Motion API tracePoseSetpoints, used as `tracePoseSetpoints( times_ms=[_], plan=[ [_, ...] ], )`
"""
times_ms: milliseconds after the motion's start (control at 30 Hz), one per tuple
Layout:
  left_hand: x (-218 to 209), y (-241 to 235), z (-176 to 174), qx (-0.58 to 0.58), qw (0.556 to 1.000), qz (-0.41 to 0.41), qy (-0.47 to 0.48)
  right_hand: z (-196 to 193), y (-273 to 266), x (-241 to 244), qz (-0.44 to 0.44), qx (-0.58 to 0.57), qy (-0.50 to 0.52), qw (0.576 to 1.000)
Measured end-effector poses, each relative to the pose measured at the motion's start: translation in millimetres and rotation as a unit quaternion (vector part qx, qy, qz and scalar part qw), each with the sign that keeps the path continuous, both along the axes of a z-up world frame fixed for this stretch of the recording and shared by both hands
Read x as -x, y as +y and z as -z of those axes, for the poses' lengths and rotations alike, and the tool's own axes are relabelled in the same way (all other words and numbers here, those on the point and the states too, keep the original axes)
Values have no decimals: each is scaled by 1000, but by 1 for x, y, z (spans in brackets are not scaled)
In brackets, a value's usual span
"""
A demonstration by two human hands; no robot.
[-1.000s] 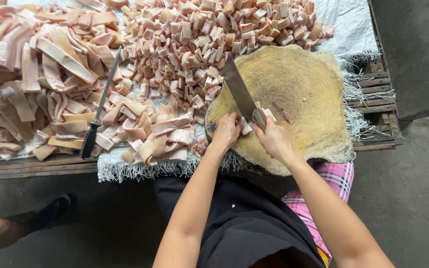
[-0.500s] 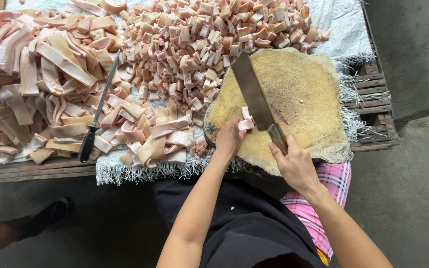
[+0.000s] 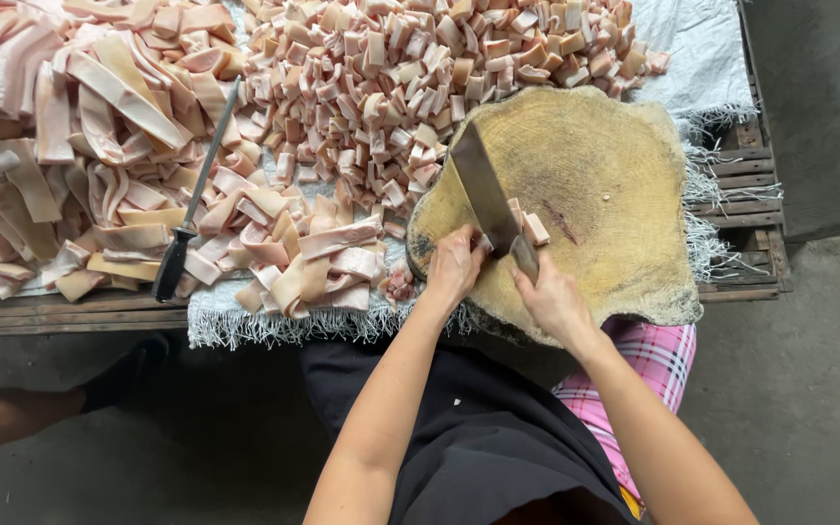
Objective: The person chops strips of pork skin into small cubes using a cleaver on a wooden cutting board. They occasionally use a sharpening steel to hone the blade before continuing to cut the meat.
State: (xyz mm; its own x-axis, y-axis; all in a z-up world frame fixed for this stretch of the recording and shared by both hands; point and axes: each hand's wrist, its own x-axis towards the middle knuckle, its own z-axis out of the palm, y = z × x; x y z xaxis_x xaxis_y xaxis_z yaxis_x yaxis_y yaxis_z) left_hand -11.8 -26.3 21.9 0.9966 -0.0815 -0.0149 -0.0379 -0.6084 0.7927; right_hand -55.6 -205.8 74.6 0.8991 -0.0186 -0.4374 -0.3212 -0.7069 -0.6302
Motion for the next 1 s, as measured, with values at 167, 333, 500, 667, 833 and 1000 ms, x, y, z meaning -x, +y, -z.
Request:
tracePoseSetpoints(
  times_ms=[167, 333, 500, 667, 833, 1000],
  plan=[
    [-5, 22, 2, 57, 986, -2, 159, -40, -6, -18, 102, -177, 53, 977],
    [-15, 185, 43, 28, 977, -212, 12, -71, -15, 18, 112, -124, -27, 986],
    [-17, 278, 81, -112, 963, -245, -23, -73, -8, 40, 20, -53, -7, 998],
    [-20, 267, 102, -143, 967, -208, -33, -44, -9, 43, -49, 31, 36, 998],
    [-18, 245, 79, -228, 951, -200, -53, -37, -58, 41, 34, 113, 33, 992],
    [7, 221, 60, -239, 939, -227, -95, -39, -66, 42, 158, 12, 30, 987]
  ],
)
